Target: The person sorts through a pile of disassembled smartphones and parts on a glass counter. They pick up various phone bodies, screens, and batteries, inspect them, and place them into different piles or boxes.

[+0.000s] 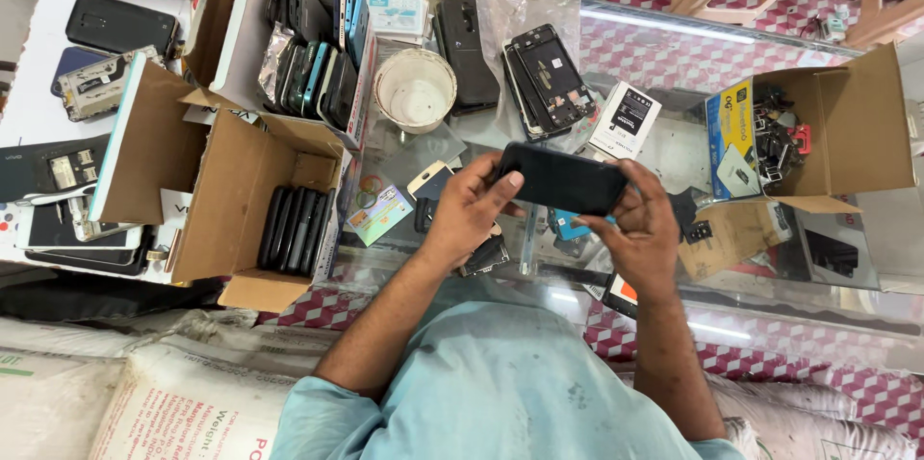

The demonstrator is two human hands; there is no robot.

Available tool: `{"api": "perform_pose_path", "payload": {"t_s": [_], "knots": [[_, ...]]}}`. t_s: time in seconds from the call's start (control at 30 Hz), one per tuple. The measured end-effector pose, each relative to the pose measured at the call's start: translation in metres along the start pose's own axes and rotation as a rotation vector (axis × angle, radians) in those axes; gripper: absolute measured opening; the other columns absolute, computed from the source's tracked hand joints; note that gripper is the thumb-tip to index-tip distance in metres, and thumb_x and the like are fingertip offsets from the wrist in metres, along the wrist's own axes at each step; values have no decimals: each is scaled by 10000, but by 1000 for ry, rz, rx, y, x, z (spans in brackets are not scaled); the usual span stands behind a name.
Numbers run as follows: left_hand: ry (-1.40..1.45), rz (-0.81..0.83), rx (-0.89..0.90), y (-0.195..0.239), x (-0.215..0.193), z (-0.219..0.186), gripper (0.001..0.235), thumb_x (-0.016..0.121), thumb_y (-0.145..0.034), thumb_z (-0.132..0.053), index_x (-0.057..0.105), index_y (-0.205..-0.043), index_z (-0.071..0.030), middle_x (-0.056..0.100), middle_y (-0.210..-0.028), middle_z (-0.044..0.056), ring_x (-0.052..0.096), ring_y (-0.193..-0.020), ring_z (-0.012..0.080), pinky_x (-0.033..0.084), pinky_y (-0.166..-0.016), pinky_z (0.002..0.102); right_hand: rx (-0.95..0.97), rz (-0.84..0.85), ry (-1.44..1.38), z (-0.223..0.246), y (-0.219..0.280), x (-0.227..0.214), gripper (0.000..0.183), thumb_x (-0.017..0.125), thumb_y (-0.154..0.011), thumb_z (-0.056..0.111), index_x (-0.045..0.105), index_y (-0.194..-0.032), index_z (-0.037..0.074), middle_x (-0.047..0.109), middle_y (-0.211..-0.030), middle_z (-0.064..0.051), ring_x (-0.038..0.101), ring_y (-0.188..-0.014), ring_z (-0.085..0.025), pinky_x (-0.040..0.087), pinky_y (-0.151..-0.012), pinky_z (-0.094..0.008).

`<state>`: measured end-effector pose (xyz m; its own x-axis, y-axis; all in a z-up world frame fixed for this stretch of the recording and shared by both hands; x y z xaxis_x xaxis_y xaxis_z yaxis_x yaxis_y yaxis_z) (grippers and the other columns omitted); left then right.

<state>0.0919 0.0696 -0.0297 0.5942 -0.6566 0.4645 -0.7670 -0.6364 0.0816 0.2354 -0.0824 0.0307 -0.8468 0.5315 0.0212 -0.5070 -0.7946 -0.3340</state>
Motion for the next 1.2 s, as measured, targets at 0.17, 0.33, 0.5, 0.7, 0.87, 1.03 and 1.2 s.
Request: {"api": "perform_pose_path", "payload": {"t_s": [0.17, 0.33, 0.5, 0.7, 0.87, 1.03, 1.2], "knots": [[-56, 48, -118, 5, 1, 18, 220, 709, -985, -65, 661, -1182, 21, 708, -985, 50, 664, -836, 95, 596, -725, 266, 53, -142, -226, -16, -7, -24, 697, 728, -956, -123, 416, -1568, -3, 588, -1315, -146, 604, -1193, -217, 549, -1052, -357], [116, 16, -216, 14, 26, 39, 232, 733, -935, -45, 632, -1128, 34, 700, -958, 60, 686, -809, 95, 637, -731, 293, 261, -159, -435, -46, 2, 16, 580, 683, -957, -16, 436, -1480, 24, 591, -1369, -84, 597, -1261, -173, 510, -1093, -329], [44, 21, -239, 20, 39, 32, 279, 705, -966, -128, 630, -1157, 61, 727, -957, 55, 719, -825, 106, 631, -764, 259, 391, -216, -388, -50, 5, 25, 415, 631, -1054, 41, 473, -1432, -25, 629, -1281, -112, 618, -1159, -186, 512, -1027, -346], [-483, 199, -68, 25, 50, -9, 565, 724, -949, -203, 489, -1425, -11, 755, -939, 23, 691, -797, 53, 567, -722, 216, 403, -114, -203, -41, -39, 7, 491, 614, -1038, 110, 453, -1489, 4, 647, -1293, -80, 606, -1159, -158, 504, -1026, -320], [-560, 194, -84, 34, 45, -13, 349, 715, -964, -194, 669, -1263, -20, 772, -965, 47, 669, -770, 83, 565, -701, 244, 135, -123, 233, -36, -99, -16, 445, 623, -1098, 171, 503, -1489, -1, 645, -1365, -117, 609, -1248, -184, 488, -1088, -320], [-539, 194, -52, 45, 28, -12, 320, 706, -972, -186, 672, -1239, -15, 789, -1019, 55, 714, -854, 83, 583, -766, 241, 137, -115, 527, -82, -159, -23, 363, 620, -1082, 248, 607, -1420, 115, 729, -1283, -107, 671, -1157, -171, 523, -1044, -296], [-540, 179, -41, 49, 13, -11, 314, 693, -973, -178, 666, -1234, -6, 796, -1041, 52, 725, -894, 91, 582, -782, 249, 9, -64, 843, -101, -169, -3, 318, 675, -1054, 276, 660, -1334, 126, 682, -1197, -119, 641, -1115, -279, 458, -990, -433]]}}
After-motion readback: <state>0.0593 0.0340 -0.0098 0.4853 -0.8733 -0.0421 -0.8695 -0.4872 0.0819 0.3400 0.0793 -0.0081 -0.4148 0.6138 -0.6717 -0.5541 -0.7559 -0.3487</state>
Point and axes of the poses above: each hand's wrist, its own y-axis away from the middle knuckle, its own x-axis out of the palm, z = x × y, the point moved 9 cm from there along -y, towards the middle knuckle
